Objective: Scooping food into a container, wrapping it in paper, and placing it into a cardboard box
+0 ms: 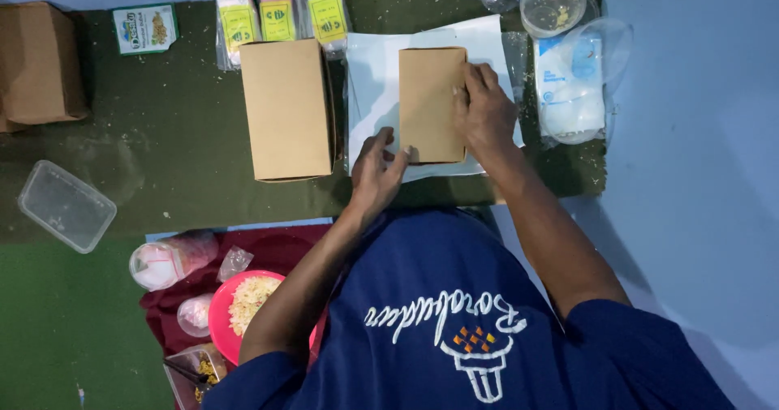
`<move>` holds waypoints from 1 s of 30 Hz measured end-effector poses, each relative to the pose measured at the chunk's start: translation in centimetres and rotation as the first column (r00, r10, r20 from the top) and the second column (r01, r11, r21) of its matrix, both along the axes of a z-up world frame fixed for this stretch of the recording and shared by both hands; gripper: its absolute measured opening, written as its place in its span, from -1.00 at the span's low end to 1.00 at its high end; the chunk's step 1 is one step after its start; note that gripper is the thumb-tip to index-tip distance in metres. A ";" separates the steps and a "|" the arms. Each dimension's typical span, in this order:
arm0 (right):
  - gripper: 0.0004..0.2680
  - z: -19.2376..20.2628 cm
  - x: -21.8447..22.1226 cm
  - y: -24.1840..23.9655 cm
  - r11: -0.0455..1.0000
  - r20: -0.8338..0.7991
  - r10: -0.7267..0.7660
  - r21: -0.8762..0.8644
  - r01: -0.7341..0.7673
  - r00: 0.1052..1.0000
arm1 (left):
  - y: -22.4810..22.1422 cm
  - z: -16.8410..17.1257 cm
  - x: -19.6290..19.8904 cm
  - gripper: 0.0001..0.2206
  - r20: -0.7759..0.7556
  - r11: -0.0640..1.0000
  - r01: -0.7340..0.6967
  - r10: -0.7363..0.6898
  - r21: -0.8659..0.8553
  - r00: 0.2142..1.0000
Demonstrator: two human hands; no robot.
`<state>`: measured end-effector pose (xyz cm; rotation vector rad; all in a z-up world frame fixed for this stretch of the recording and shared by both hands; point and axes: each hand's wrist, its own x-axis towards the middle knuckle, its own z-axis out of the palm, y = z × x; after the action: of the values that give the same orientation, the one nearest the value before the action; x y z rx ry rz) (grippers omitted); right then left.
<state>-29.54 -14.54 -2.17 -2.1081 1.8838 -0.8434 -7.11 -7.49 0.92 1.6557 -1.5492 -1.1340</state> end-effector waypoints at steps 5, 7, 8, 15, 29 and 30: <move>-0.58 0.0 0.2 1.0 0.980 0.158 -0.107 0.181 0.078 0.982 | -1.2 -0.1 -0.4 -0.40 -0.030 0.998 -0.004 0.006 0.064 1.000; -0.70 -0.8 -0.1 0.9 0.966 0.124 -0.089 0.251 0.056 0.988 | -2.0 -0.1 -0.8 -0.43 -0.018 0.998 0.002 -0.001 0.057 1.000; -0.70 -1.1 -0.2 1.2 0.967 0.123 -0.087 0.251 0.053 0.989 | -2.3 0.3 -1.0 -0.43 -0.019 0.998 -0.001 0.002 0.058 1.000; -0.63 -1.1 0.6 2.6 0.934 0.232 -0.089 0.357 0.001 0.969 | -3.4 -2.0 -2.5 -0.38 0.069 0.988 0.017 -0.028 0.157 0.997; -0.63 3.3 1.0 4.4 0.892 0.576 -0.064 0.399 -0.211 0.815 | 0.3 2.0 -2.4 -0.36 -0.272 0.985 -0.009 0.057 0.175 0.961; -0.63 3.4 0.7 4.4 0.886 0.569 -0.037 0.399 -0.236 0.822 | 0.5 3.9 -2.2 -0.26 -0.291 0.965 0.000 0.078 0.260 0.953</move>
<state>-28.85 -10.17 1.23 -1.4470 1.4506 -0.7870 -9.36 -6.96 4.81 1.5766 -1.2118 -1.5395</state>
